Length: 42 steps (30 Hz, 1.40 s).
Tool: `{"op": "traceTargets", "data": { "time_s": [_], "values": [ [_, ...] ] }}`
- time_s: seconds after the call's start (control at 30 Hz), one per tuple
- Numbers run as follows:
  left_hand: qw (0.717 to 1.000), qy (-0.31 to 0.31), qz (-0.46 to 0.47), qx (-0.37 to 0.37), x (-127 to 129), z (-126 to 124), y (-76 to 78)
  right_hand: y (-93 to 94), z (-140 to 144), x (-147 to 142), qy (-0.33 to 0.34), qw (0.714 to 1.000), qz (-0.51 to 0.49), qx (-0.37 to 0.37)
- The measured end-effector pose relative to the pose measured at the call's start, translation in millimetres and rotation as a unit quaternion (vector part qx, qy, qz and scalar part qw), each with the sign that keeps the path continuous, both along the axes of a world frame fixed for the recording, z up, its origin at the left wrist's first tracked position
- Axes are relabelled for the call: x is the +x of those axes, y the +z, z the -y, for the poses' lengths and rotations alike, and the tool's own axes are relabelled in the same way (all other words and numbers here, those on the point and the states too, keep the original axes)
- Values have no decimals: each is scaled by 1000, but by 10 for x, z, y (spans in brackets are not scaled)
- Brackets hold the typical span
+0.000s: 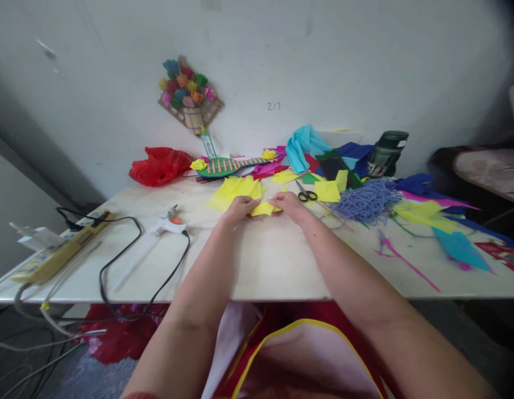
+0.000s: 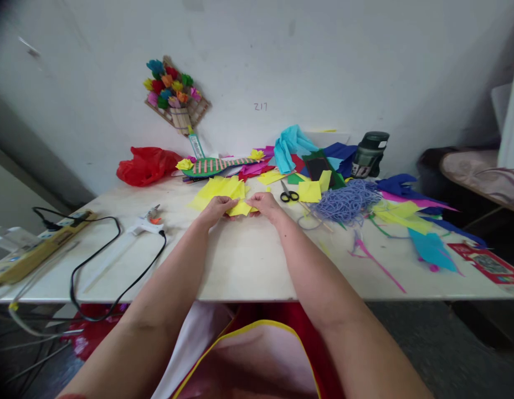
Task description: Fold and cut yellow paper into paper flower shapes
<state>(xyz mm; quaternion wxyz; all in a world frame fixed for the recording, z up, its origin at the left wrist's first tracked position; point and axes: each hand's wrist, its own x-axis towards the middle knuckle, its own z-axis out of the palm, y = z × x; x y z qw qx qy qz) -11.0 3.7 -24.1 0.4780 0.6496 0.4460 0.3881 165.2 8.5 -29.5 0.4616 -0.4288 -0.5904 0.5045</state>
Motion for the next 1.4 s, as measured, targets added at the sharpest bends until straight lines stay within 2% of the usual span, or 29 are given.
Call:
{"op": "traceTargets", "data": {
  "time_s": [0.23, 0.4, 0.5, 0.7, 0.8, 0.9, 1.17, 1.4],
  "values": [
    [993, 81, -81, 1, 5, -2, 32, 20, 18, -2, 13, 1000, -15, -2],
    [993, 122, -4, 2, -31, -34, 39, 28, 23, 10, 7, 999, -32, -6],
    [995, 101, 15, 8, -28, -35, 29, 20, 15, 10, 6, 999, -34, -4],
    [999, 16, -23, 33, 31, 31, 18, -14, 10, -13, 15, 1000, -15, -9],
    [998, -2, -43, 35, 35, 40, 12, -21, 17, -16, 39, 999, -19, -19],
    [999, -22, -14, 24, 32, 37, 12, -13, 15, -3, 41, 998, -38, -28],
    [999, 0, 54, -2, 56, 40, 16, 0, 9, 9, 44, 999, -3, -27],
    [996, 13, 90, -17, 39, 29, 32, 20, 29, -30, 14, 999, 8, -28]
  ]
}}
